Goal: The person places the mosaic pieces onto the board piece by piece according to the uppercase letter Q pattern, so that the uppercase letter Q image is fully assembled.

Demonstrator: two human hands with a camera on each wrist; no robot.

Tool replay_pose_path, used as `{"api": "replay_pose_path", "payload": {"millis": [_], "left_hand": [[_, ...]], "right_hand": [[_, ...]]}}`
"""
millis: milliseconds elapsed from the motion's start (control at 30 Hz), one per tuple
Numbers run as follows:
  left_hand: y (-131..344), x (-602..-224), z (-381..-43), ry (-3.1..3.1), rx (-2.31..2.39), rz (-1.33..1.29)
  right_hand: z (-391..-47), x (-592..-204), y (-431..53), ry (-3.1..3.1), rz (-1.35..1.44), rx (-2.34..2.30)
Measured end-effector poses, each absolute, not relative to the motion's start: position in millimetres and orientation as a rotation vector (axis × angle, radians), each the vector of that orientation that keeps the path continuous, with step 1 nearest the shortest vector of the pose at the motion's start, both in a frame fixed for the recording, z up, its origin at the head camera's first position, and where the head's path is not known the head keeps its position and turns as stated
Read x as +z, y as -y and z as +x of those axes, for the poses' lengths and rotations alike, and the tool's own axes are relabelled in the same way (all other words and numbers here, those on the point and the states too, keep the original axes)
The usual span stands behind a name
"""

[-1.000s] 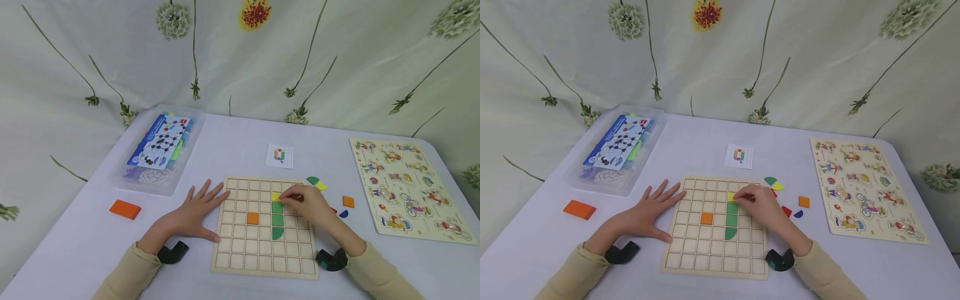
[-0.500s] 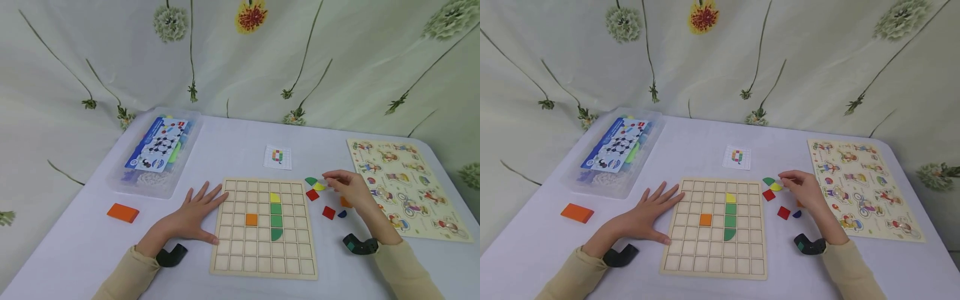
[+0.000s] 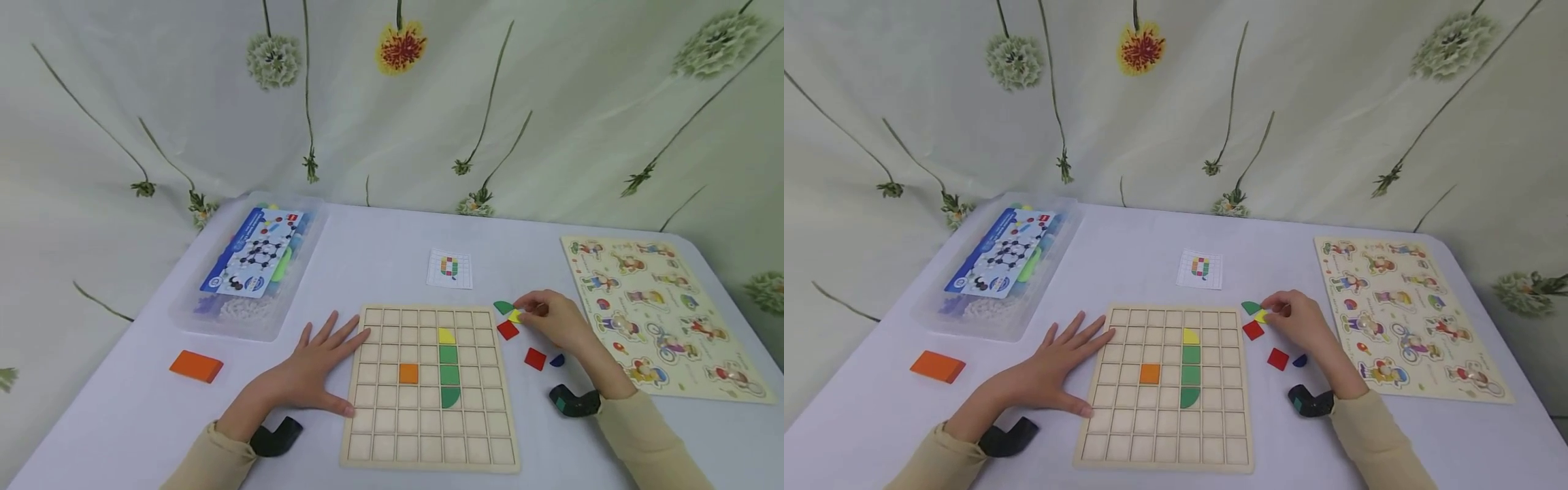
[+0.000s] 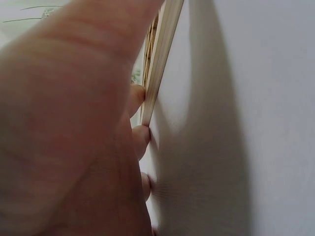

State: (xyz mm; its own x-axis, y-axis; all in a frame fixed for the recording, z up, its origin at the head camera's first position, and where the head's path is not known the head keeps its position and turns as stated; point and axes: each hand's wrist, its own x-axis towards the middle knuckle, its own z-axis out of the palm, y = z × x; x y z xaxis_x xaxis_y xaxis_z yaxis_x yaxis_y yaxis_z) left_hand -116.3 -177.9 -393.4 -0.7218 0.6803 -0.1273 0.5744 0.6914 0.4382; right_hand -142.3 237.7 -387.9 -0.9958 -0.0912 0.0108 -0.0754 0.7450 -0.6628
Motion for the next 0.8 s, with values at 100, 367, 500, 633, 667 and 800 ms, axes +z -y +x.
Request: {"api": "replay_pose_path", "payload": {"millis": [100, 367, 500, 633, 667, 800], "left_hand": [[178.8, -392.9, -114.4, -2.621, 0.55, 0.989], [178.6, -392.3, -115.0, -2.622, 0.543, 1.0], [178.2, -393.3, -115.1, -2.616, 0.546, 0.999], [179.2, -393.2, -114.5, -2.623, 0.537, 1.008], [179.2, -393.3, -114.5, -2.624, 0.538, 1.01], [179.3, -393.0, -114.7, -2.622, 0.539, 1.003]], "right_hand": [[-143.0, -386.8, -236.8, -2.911, -0.191, -1.083], [-141.7, -387.2, -237.0, -2.9, -0.23, -1.077], [-138.5, -389.9, -236.9, -2.921, -0.237, -1.063], [-136.3, -390.3, -235.0, -2.942, -0.241, -1.049], [-136.0, -390.0, -234.7, -2.944, -0.239, -1.049], [-136.0, -388.4, -233.7, -2.946, -0.257, -1.033]]}}
